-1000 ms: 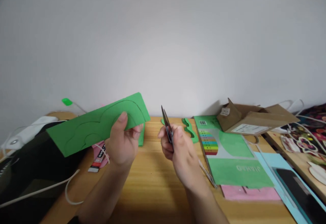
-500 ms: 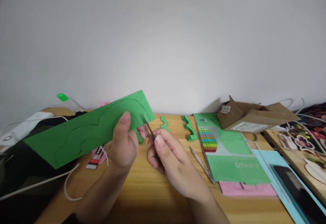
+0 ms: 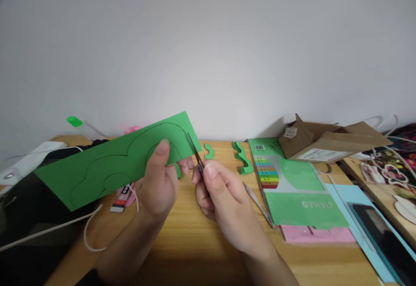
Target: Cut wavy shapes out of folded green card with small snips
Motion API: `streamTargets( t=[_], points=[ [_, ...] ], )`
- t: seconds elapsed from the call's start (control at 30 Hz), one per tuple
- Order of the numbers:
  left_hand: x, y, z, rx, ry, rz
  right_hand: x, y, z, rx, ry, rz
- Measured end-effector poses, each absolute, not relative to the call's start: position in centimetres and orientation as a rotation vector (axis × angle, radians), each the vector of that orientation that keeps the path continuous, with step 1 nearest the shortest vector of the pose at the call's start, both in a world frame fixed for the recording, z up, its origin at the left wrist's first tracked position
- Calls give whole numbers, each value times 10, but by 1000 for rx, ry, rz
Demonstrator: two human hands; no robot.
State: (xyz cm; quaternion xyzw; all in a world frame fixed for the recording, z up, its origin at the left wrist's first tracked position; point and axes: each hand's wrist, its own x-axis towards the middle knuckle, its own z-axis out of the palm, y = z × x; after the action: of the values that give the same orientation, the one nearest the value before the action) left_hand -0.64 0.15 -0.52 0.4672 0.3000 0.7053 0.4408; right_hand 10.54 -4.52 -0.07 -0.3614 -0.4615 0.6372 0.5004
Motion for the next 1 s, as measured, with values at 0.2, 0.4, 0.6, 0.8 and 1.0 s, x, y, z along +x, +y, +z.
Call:
streamTargets(
  t=[0.2,0.4,0.6,0.8,1.0],
  points=[
    [-6,0,-5,1147,732,1748,106,-44,-4,-843,-1093,1534],
    [-5,-1,-4,1124,755,1729,105,-42,-3,-831,-1091,1540],
    [-4,-1,-4,1127,756,1738,106,-44,-3,-835,-1093,1535],
    [-2,1,-7,1156,682,1819,106,-42,-2,-845,-1107,1520],
    [-1,2,-8,1168,650,1832,105,-40,-1,-876,-1125,1489]
  ],
)
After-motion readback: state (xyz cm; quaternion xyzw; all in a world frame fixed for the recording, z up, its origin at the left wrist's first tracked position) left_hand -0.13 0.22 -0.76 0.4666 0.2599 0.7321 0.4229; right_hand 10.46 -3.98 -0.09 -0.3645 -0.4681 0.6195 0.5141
